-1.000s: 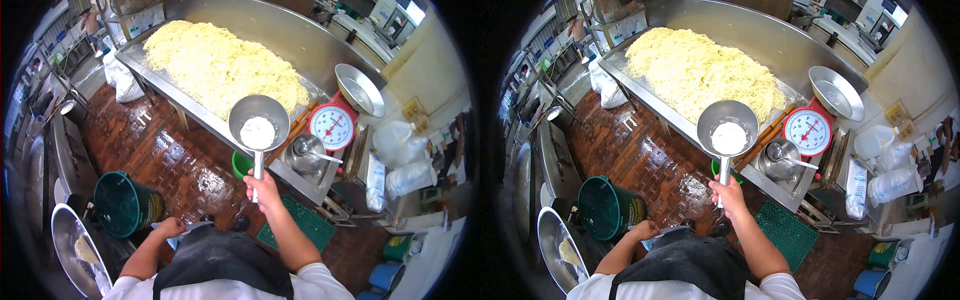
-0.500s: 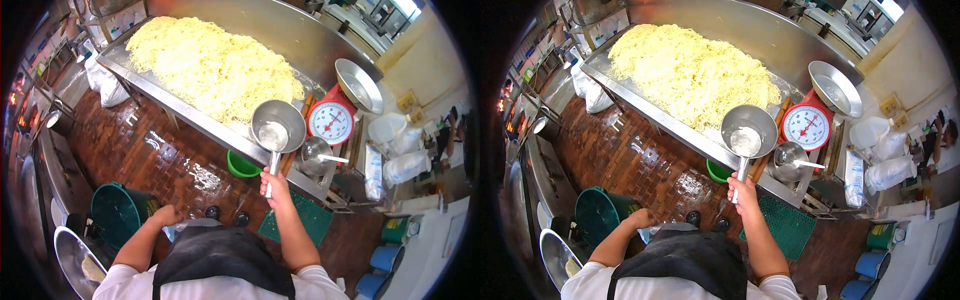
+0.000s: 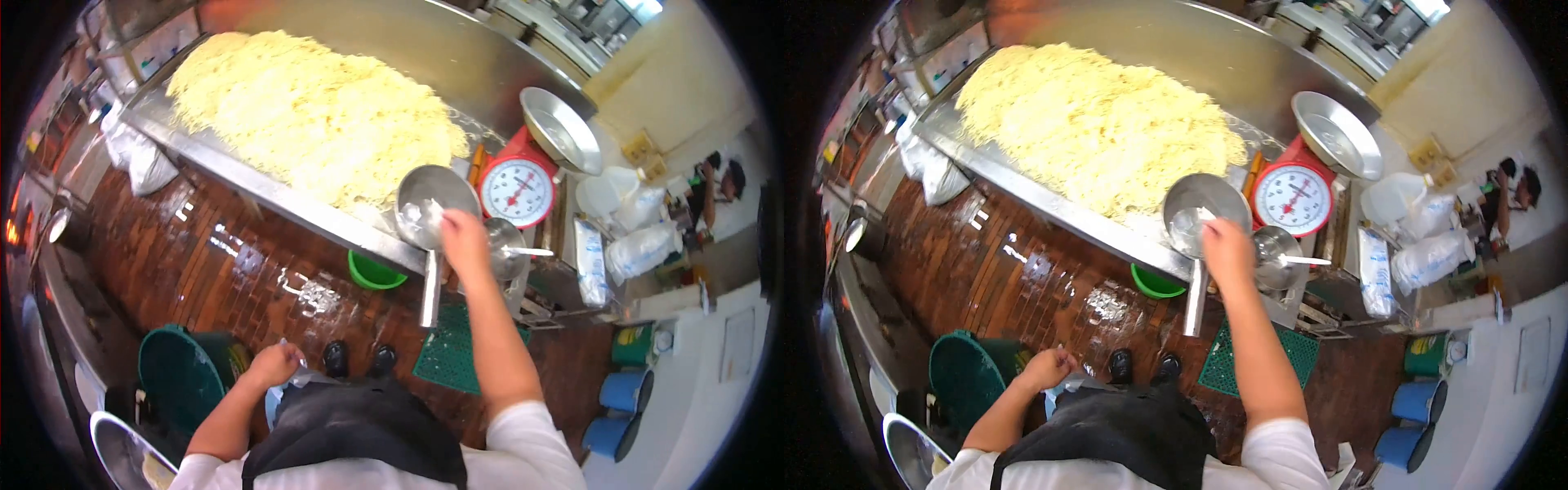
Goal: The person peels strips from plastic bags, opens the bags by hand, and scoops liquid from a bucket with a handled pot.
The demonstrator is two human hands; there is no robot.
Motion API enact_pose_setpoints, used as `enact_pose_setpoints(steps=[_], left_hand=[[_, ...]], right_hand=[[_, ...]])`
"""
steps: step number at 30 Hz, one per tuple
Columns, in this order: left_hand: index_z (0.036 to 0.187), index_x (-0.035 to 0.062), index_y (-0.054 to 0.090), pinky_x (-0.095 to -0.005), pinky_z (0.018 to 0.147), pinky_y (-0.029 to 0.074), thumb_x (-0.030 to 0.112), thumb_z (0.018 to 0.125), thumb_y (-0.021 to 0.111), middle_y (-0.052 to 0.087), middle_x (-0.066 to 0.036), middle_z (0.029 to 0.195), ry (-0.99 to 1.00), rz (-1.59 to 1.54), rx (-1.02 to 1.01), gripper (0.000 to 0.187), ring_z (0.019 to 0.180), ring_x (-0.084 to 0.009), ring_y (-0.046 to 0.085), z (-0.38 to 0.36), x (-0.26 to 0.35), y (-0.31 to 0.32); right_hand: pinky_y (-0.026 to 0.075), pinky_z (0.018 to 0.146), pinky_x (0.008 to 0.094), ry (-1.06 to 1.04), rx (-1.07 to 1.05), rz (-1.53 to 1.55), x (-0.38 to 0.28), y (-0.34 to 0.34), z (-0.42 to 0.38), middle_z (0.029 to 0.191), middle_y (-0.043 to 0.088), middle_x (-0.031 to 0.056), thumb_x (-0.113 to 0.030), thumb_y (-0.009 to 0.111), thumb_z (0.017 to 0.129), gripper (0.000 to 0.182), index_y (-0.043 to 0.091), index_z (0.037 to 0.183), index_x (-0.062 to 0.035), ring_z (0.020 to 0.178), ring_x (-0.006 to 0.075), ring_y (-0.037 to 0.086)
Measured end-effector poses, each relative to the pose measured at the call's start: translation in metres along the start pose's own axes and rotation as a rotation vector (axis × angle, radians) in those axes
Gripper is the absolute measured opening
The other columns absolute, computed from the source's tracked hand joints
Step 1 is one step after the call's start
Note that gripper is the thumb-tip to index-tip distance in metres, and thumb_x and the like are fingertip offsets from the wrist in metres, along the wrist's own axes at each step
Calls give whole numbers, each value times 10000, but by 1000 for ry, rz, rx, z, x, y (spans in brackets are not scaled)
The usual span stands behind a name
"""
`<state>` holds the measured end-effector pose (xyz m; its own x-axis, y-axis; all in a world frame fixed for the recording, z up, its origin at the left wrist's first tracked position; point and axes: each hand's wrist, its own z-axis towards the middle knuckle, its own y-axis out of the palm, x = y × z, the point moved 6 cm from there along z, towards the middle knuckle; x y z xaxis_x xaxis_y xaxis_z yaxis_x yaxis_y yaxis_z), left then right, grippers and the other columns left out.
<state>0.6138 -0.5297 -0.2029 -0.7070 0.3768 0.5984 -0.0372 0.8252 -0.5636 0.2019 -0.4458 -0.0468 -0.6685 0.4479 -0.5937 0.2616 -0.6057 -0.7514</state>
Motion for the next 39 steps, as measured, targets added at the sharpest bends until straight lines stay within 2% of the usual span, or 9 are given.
enact_pose_setpoints(steps=[4, 13, 18, 22, 24, 25, 30, 36, 39], left_hand=[[1008, 143, 682, -411, 780, 516, 229, 839, 581, 690, -124, 904, 273, 50, -66, 215, 874, -320, 660, 9, 59, 10], [1030, 150, 663, -459, 778, 508, 243, 845, 558, 685, -129, 929, 540, 260, -341, 232, 880, -336, 653, 27, 150, 83], [1064, 155, 650, -478, 801, 502, 241, 839, 559, 678, -144, 948, 525, 371, -444, 257, 908, -357, 644, 31, 205, 130], [1081, 135, 641, -475, 783, 503, 222, 824, 563, 676, -150, 944, 583, 392, -494, 282, 901, -350, 650, 23, 272, 176], [1087, 121, 636, -459, 753, 505, 206, 811, 579, 670, -148, 917, 643, 353, -547, 295, 863, -331, 656, 20, 325, 199], [1092, 115, 631, -447, 734, 505, 199, 802, 592, 663, -145, 893, 666, 313, -597, 304, 835, -317, 656, 17, 354, 213], [1294, 159, 543, -351, 636, 482, 143, 758, 680, 587, -72, 723, 860, 321, -622, 553, 676, -211, 604, -14, 502, 253], [1443, 186, 410, -308, 565, 450, 122, 742, 713, 577, -45, 671, 882, 179, -659, 767, 585, -155, 563, -18, 605, 262], [1411, 125, 452, -291, 542, 431, 134, 746, 732, 589, -37, 677, 875, 121, -521, 721, 572, -143, 551, 15, 623, 269]], right_hand=[[470, 953, 453, 302, -652, -506, 80, 114, 40, 1204, 608, 226, -106, 479, 887, 312, 658, 1137, -54, 1150, 341, 585], [506, 705, 464, -308, -143, -430, -35, -47, -24, 806, 649, 125, -235, 607, 823, 169, 691, 891, -105, 810, 339, 639], [526, 735, 347, -8, -590, 221, 6, -144, -161, 856, 704, 82, -201, 627, 878, 147, 693, 921, -76, 804, 244, 685], [520, 820, 348, 951, -780, 1036, 180, -101, -334, 1056, 690, 113, -161, 691, 839, 235, 698, 1070, -116, 966, 234, 662], [496, 899, 366, 126, -844, -464, 224, -124, -383, 1168, 651, 143, -205, 705, 832, 337, 664, 1149, -100, 1060, 251, 627], [456, 962, 412, 649, -636, 250, 246, -142, -394, 1240, 616, 146, -206, 653, 849, 350, 649, 1179, -90, 1118, 339, 591], [424, 1002, 389, 362, -221, 380, 263, -286, -340, 1338, 556, 143, -224, 733, 816, 479, 600, 1253, -81, 1228, 285, 534], [386, 1029, 386, 207, -500, 849, 268, -347, -289, 1355, 515, 193, -207, 796, 780, 865, 298, 1455, 3, 1257, 233, 482], [468, 895, 345, 360, -581, 732, 291, -366, -270, 1148, 649, 100, -193, 761, 811, 558, 530, 1285, -10, 1057, 171, 597]])
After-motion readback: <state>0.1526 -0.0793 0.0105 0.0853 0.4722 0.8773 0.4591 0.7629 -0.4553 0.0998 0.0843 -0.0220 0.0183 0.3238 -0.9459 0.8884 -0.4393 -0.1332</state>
